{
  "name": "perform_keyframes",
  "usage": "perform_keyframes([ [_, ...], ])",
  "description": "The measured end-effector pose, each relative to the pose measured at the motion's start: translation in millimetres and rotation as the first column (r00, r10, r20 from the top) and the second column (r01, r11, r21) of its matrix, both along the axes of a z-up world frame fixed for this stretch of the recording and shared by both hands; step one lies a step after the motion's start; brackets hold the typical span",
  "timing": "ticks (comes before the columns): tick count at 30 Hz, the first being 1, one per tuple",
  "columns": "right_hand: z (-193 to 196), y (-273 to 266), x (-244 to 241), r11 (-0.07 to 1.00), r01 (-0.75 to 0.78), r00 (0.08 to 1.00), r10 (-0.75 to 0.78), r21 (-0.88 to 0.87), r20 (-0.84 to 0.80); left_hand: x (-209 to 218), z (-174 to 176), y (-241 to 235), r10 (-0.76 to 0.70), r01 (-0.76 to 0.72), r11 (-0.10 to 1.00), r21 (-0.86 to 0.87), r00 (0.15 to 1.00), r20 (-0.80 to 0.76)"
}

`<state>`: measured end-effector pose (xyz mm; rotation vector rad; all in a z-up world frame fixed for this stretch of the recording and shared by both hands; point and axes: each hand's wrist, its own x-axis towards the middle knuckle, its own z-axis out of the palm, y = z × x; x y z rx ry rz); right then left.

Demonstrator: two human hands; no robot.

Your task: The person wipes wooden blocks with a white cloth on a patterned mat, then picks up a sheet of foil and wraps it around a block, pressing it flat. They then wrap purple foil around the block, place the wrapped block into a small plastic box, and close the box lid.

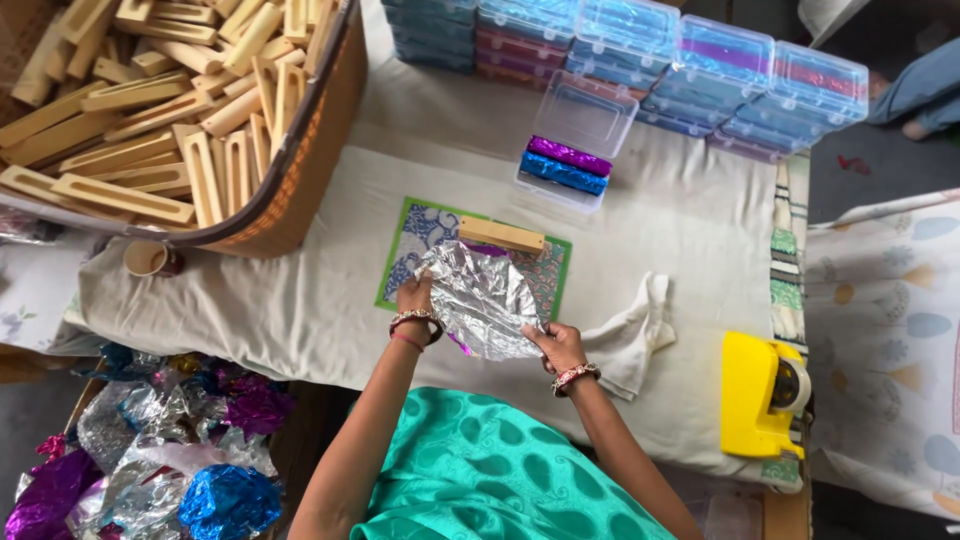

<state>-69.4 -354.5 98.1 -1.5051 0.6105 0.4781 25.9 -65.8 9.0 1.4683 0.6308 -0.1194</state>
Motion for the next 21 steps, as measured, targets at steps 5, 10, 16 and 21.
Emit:
perform_keyframes([
  [5,-3.7,-11.1,-6.3,0.889,-0.014,0.946,0.159,-0.458,0.282,22.5,-16.2,21.0,-0.206,0.2,0.912,0.359,0.978,-0.022],
  [10,50.7,68.5,7.6,0.78,0.198,0.701,0.31,-0.594,0.642,33.5,-13.6,32.2,-0.417,0.419,0.793,0.442,0.902,-0.108],
  [16,2.1,151.6,50.3,0.583,0.002,0.524,0.691,-0.812,0.498,58.3,7.7,37.9,-0.593,0.592,0.744,0.309,0.799,-0.105],
  [21,-11.9,157.8,61.1,0.301,-0.063,0.675,0.715,-0.952,0.182,75.2,-37.9,59.9,-0.657,0.471,0.608,0.639,0.75,0.073],
])
